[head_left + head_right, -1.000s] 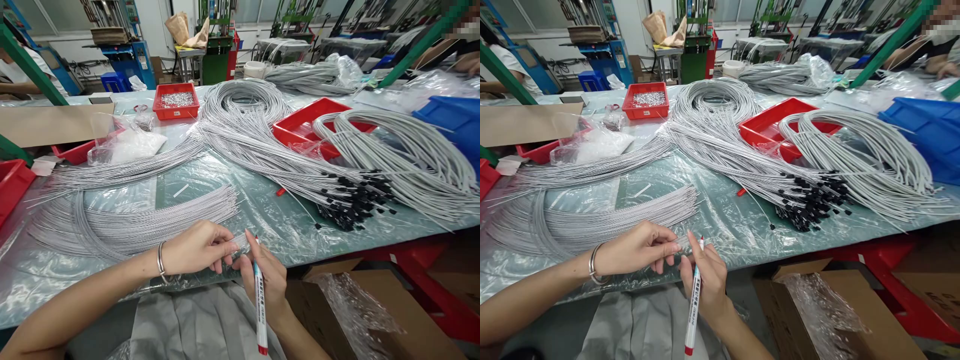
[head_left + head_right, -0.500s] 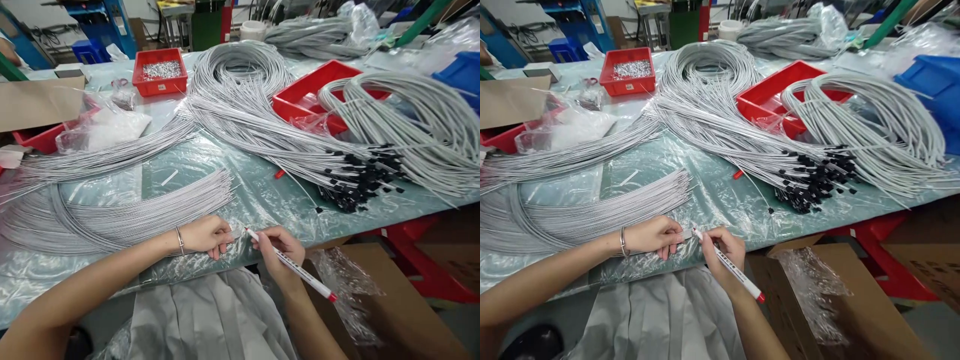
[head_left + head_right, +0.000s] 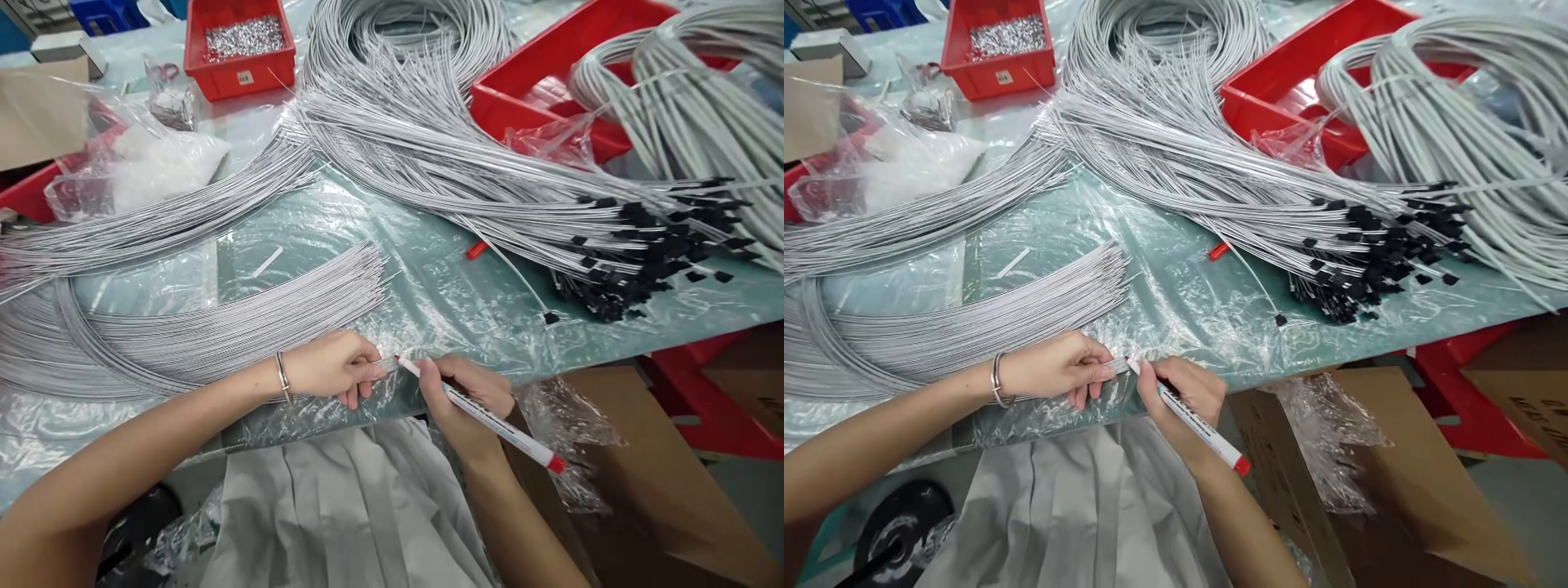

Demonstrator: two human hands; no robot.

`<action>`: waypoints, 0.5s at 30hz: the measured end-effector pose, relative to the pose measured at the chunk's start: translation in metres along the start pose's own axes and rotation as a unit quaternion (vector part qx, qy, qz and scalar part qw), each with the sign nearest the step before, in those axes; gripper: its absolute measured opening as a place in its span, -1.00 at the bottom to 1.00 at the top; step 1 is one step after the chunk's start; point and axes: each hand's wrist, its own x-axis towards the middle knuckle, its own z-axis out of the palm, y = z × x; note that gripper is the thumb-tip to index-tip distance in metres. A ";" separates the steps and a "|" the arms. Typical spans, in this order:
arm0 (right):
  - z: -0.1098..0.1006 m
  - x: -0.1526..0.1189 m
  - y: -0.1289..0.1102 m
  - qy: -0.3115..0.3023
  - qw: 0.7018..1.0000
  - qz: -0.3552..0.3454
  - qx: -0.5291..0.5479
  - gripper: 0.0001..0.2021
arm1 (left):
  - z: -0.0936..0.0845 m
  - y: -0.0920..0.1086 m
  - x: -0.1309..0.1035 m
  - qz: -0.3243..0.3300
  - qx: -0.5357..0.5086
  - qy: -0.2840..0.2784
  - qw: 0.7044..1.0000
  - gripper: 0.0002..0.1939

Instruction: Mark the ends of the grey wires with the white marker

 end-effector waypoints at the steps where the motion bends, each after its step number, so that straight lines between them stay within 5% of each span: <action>1: 0.000 0.000 0.000 -0.001 1.000 -0.001 0.001 -0.81 | 0.000 0.000 0.000 -0.001 0.000 0.001 1.000 -0.68; 15: -0.001 -0.003 0.001 0.000 0.998 -0.032 -0.056 -0.73 | 0.000 0.001 0.000 0.008 0.007 -0.003 1.000 -0.71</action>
